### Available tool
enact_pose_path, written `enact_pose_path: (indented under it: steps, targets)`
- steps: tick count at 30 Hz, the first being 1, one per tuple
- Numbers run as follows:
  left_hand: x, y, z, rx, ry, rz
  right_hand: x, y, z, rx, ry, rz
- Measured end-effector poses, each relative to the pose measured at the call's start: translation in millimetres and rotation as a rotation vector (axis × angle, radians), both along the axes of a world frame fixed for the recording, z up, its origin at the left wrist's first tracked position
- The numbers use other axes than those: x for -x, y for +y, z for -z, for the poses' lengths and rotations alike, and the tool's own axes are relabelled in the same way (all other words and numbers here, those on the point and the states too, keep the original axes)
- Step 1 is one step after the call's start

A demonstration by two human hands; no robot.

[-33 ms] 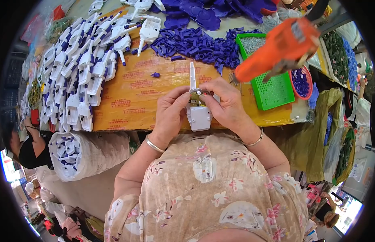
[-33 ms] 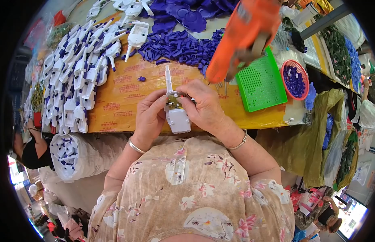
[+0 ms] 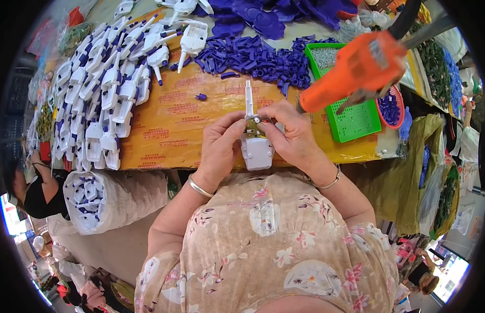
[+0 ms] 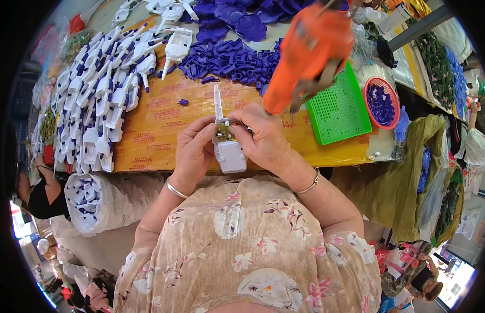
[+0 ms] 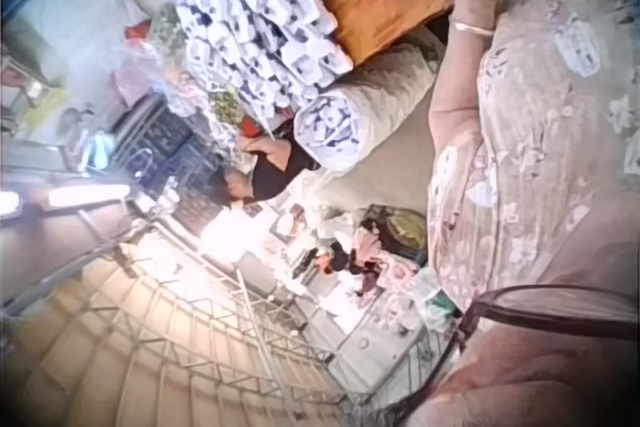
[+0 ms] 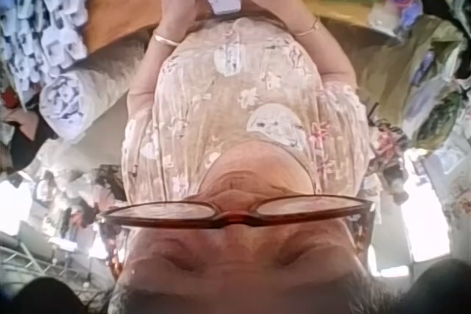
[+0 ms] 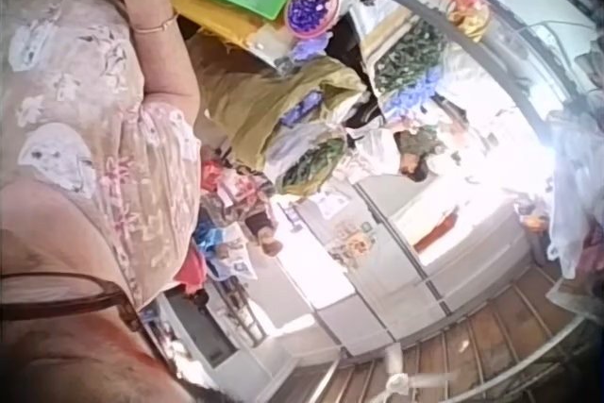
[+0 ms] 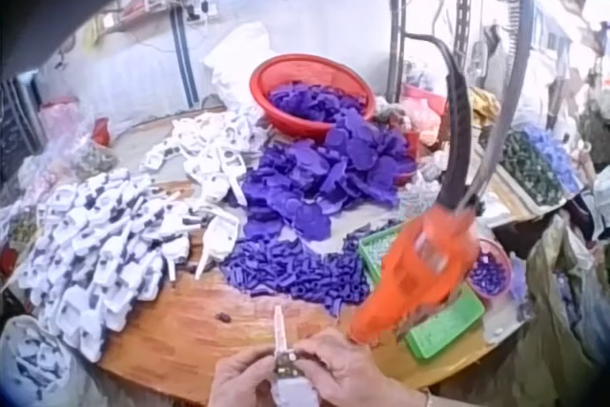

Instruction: Assembling plastic toy housings with electronic components using a hot glue gun.

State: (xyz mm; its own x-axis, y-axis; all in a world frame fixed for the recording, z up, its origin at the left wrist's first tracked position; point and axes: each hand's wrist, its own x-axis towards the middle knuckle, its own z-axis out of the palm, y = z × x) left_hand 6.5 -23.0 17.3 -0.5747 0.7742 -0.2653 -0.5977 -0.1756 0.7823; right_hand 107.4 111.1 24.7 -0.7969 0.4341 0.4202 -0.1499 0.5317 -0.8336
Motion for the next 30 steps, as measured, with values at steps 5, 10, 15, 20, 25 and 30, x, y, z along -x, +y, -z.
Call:
enact_pose_path:
  steps: [5,10,15,20,25,30]
  targets:
    - [2,-2,11,0.044,0.166,0.002,0,-1,1,-0.062,-0.006,0.016]
    - [0,0,10,0.052,0.186,-0.023,1,-2,2,-0.068,0.012,0.026]
    - [4,-2,9,0.094,0.137,0.026,1,-2,3,-0.061,0.023,0.030]
    - [-8,6,2,0.044,0.500,-0.066,1,-3,2,-0.100,0.006,0.021]
    - [-12,10,6,0.074,0.619,-0.089,0,-6,1,-0.110,0.005,0.017]
    - [-17,13,7,0.145,0.727,-0.166,-1,-6,3,-0.116,0.004,0.028]
